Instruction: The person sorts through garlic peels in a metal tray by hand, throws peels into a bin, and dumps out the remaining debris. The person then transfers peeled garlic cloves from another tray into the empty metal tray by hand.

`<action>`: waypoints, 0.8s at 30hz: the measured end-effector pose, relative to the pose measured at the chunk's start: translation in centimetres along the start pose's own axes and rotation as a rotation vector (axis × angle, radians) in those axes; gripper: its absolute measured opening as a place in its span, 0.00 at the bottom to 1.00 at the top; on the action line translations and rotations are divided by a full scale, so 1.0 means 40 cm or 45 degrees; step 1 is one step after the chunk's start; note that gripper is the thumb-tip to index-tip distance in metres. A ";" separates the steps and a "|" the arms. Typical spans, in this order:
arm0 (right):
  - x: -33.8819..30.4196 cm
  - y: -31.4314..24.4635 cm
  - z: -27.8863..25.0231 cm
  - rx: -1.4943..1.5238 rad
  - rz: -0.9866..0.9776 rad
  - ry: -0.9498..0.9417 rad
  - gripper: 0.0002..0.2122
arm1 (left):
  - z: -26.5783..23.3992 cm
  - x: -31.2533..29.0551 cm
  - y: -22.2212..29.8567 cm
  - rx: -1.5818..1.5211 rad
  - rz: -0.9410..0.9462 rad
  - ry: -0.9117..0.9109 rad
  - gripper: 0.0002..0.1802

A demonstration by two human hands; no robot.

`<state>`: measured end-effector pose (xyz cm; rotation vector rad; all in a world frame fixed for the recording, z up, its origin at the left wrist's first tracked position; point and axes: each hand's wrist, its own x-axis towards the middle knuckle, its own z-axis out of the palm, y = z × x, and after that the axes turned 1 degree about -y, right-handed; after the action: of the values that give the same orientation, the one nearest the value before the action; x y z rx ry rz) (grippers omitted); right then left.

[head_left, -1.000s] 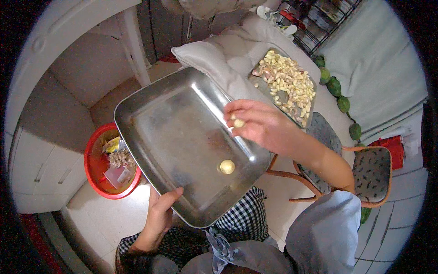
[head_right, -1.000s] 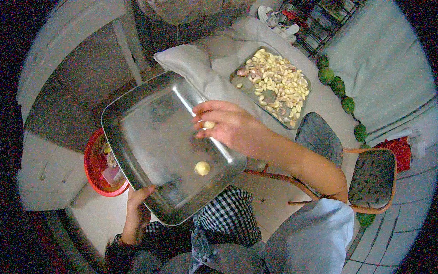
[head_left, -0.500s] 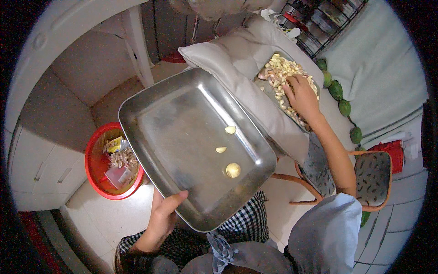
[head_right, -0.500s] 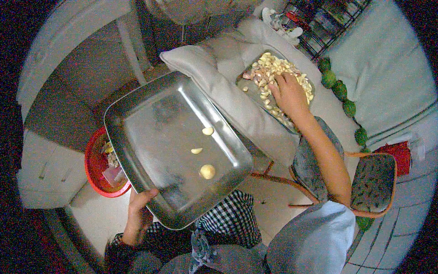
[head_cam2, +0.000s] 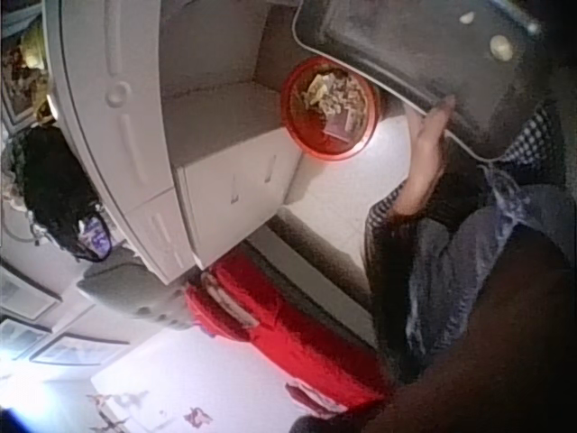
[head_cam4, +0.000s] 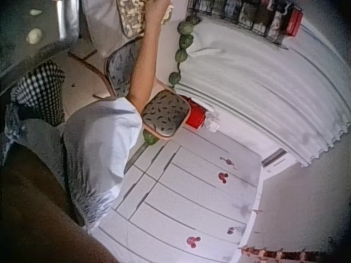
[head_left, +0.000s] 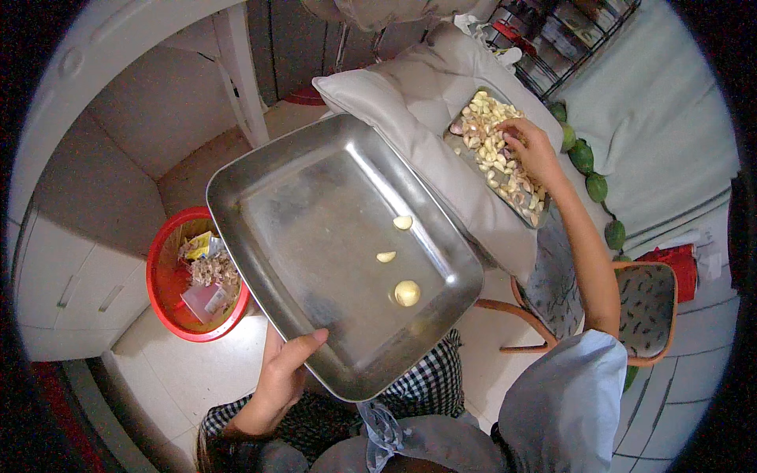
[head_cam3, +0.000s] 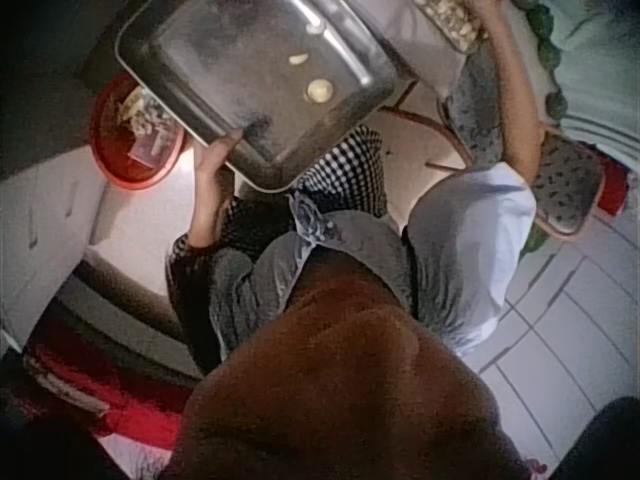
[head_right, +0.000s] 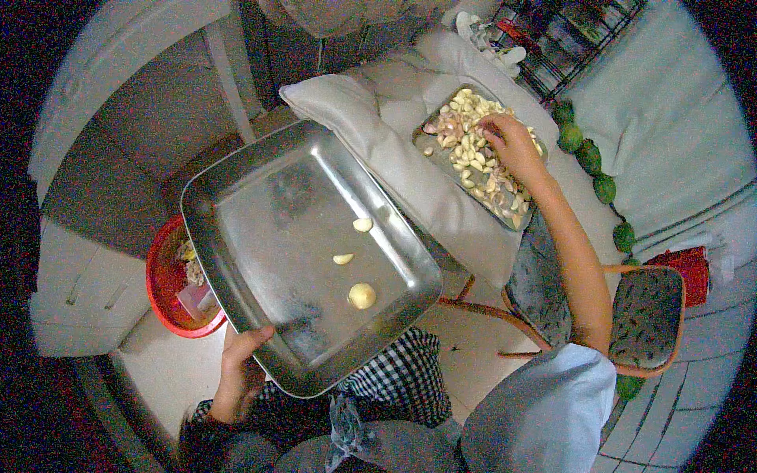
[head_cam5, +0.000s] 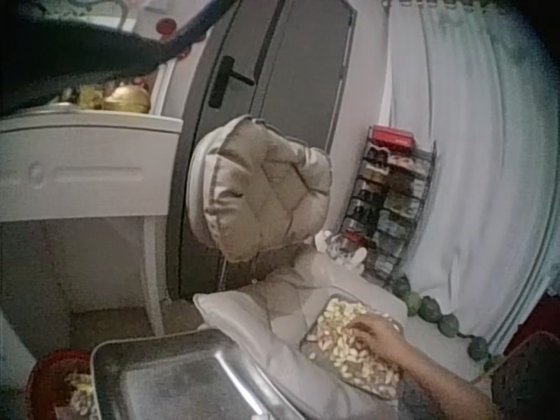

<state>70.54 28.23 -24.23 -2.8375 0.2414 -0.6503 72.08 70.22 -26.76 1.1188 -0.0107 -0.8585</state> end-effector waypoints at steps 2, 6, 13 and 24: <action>-0.009 -0.030 0.005 -0.340 -0.231 0.159 0.10 | 0.005 -0.001 0.004 -0.002 0.016 -0.004 0.30; -0.026 -0.117 0.048 -0.404 -0.100 0.082 0.15 | 0.003 -0.007 -0.002 -0.002 0.042 0.005 0.29; -0.006 -0.090 0.085 -0.603 0.093 -0.055 0.18 | 0.003 0.001 -0.006 -0.038 0.039 0.005 0.28; 0.003 -0.098 0.105 -0.441 0.190 -0.064 0.12 | 0.013 0.005 -0.012 -0.040 0.110 -0.068 0.28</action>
<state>72.95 32.74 -26.90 -3.1154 0.6052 -0.5507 71.71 69.63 -26.96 1.0585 -0.0891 -0.8081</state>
